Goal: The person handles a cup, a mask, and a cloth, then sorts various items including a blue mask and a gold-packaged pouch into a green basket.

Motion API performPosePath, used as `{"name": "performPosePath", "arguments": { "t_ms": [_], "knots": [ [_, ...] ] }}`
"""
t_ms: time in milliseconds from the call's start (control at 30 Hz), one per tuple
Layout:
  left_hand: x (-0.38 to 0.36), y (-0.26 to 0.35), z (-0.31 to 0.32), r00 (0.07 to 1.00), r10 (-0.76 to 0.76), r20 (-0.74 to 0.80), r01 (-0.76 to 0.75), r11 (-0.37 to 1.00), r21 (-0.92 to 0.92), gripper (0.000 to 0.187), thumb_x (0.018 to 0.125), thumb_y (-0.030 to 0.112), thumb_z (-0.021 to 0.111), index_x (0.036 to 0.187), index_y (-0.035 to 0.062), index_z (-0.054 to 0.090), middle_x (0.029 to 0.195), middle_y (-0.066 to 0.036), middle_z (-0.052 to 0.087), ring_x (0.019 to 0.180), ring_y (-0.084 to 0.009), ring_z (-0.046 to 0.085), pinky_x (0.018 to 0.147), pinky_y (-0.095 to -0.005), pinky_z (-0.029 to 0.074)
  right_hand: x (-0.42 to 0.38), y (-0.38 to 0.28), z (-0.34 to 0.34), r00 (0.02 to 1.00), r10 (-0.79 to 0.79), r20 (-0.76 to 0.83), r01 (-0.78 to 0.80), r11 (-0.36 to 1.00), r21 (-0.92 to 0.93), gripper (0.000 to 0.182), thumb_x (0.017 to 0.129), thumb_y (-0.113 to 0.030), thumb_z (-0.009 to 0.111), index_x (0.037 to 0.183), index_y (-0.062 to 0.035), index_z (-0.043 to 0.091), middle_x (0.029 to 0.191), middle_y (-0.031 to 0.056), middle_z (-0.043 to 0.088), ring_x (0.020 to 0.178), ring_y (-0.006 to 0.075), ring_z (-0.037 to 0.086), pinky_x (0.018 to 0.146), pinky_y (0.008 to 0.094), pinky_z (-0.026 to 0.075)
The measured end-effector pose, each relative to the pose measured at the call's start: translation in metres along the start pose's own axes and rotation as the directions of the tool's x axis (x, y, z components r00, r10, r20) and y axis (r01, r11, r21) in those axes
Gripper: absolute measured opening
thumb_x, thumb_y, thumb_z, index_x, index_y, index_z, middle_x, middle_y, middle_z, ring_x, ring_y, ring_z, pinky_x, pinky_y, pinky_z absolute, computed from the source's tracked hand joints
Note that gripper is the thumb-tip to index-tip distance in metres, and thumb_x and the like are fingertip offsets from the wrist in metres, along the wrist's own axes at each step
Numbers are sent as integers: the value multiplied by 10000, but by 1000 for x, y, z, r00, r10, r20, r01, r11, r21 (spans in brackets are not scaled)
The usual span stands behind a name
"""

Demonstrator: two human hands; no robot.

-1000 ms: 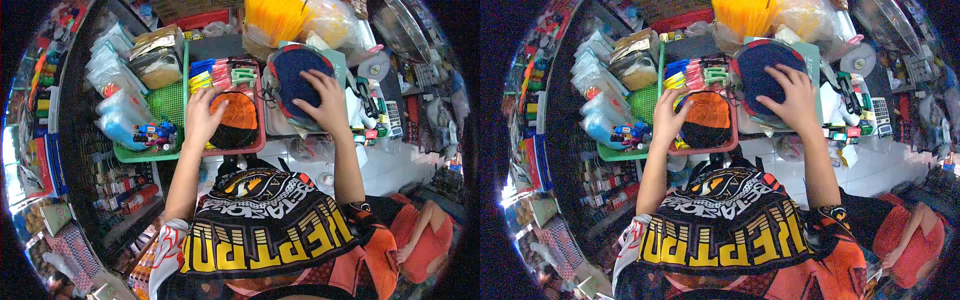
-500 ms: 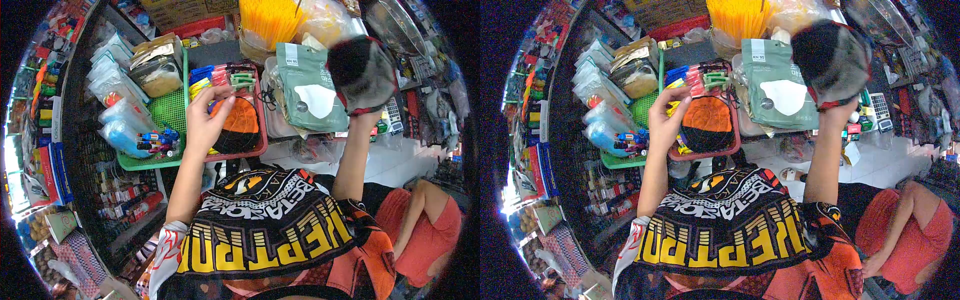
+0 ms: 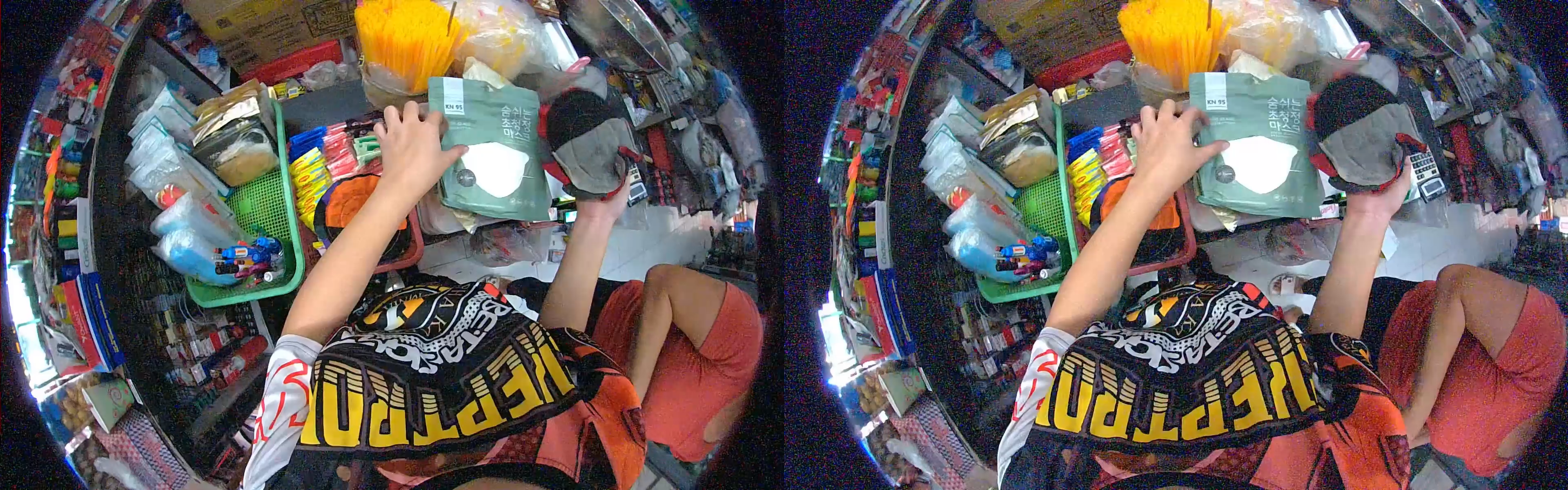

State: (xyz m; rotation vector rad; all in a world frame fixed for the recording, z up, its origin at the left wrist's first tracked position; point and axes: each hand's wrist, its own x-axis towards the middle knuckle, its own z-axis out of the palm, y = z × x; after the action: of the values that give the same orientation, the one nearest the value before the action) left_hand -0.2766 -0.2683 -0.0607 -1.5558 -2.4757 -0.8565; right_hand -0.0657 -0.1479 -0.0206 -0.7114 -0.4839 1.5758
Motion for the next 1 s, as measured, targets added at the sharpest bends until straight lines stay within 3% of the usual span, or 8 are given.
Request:
{"name": "performPosePath", "arguments": {
  "t_ms": [567, 633, 667, 733, 800, 867, 933, 1000],
  "knots": [
    [33, 0, 0, 994, -96, 52, 100, 990, -97, 493, 620, 358, 676, 998, 70, 546, 924, -102, 551, 917, -283, 431, 731, -424, 272, -14, -11, -16, 993, -91, 79, 88, 995, 46, 505, 864, -387, 244, 1253, -85, 352, 1298, 107, 342, 1205, 304, 293, 986, 483, 204],
    [32, 6, -4, 991, -97, -87, 91, 993, -68, 355, 698, 323, 619, 985, 121, 564, 979, -107, 524, 942, -263, 432, 737, -417, 269, -5, -17, -28, 631, 16, 776, -325, 913, 246, 515, 852, -396, 315, 1266, -91, 337, 1310, 102, 328, 1214, 302, 278, 989, 489, 191],
    [31, 9, -7, 992, -91, -89, 85, 994, -67, 355, 698, 323, 619, 985, 121, 564, 979, -107, 524, 942, -263, 432, 737, -417, 269, -3, -20, -33, 631, 9, 776, -321, 913, 251, 515, 852, -396, 315, 1266, -91, 337, 1310, 102, 328, 1214, 302, 278, 989, 489, 191],
    [31, 14, -13, 949, 49, -312, -109, 978, -177, 275, 744, 284, 578, 935, 87, 557, 983, -125, 501, 944, -274, 445, 776, -400, 302, -36, -21, 7, 991, -9, 131, -7, 992, 127, 511, 840, -381, 389, 1256, -88, 349, 1303, 100, 337, 1205, 286, 294, 985, 464, 219],
    [34, 17, -21, 941, 68, -330, -232, 841, -489, 234, 800, 259, 528, 922, 60, 503, 982, -96, 500, 913, -264, 459, 770, -419, 330, -50, -19, 25, 992, -61, 111, 51, 994, 94, 502, 838, -376, 409, 1241, -81, 364, 1278, 96, 365, 1185, 273, 323, 971, 443, 250],
    [21, 34, -54, 977, -115, -177, -137, 291, -947, 261, 857, 285, 455, 957, 44, 454, 971, -64, 495, 869, -220, 482, 749, -364, 374, -58, -10, 35, 989, -112, 97, 106, 992, 63, 493, 835, -371, 429, 1226, -74, 380, 1254, 93, 393, 1164, 260, 351, 957, 423, 281],
    [5, 37, -74, 982, -150, -118, -82, 225, -971, 342, 883, 315, 384, 1128, 77, 404, 1108, -44, 456, 942, -204, 466, 828, -298, 364, -65, 9, 38, 949, -143, 280, 185, 974, -129, 471, 836, -379, 441, 1167, -45, 425, 1163, 94, 467, 1057, 245, 449, 920, 372, 326],
    [-6, 38, -83, 993, -12, 114, 96, -459, -883, 460, 872, 381, 373, 1233, 100, 322, 1196, -47, 407, 1008, -206, 446, 873, -326, 349, -85, 37, 47, 815, 176, 552, 133, 870, -474, 508, 842, -350, 434, 1210, -6, 374, 1248, 102, 394, 1128, 254, 385, 959, 329, 267]
  ]
}}
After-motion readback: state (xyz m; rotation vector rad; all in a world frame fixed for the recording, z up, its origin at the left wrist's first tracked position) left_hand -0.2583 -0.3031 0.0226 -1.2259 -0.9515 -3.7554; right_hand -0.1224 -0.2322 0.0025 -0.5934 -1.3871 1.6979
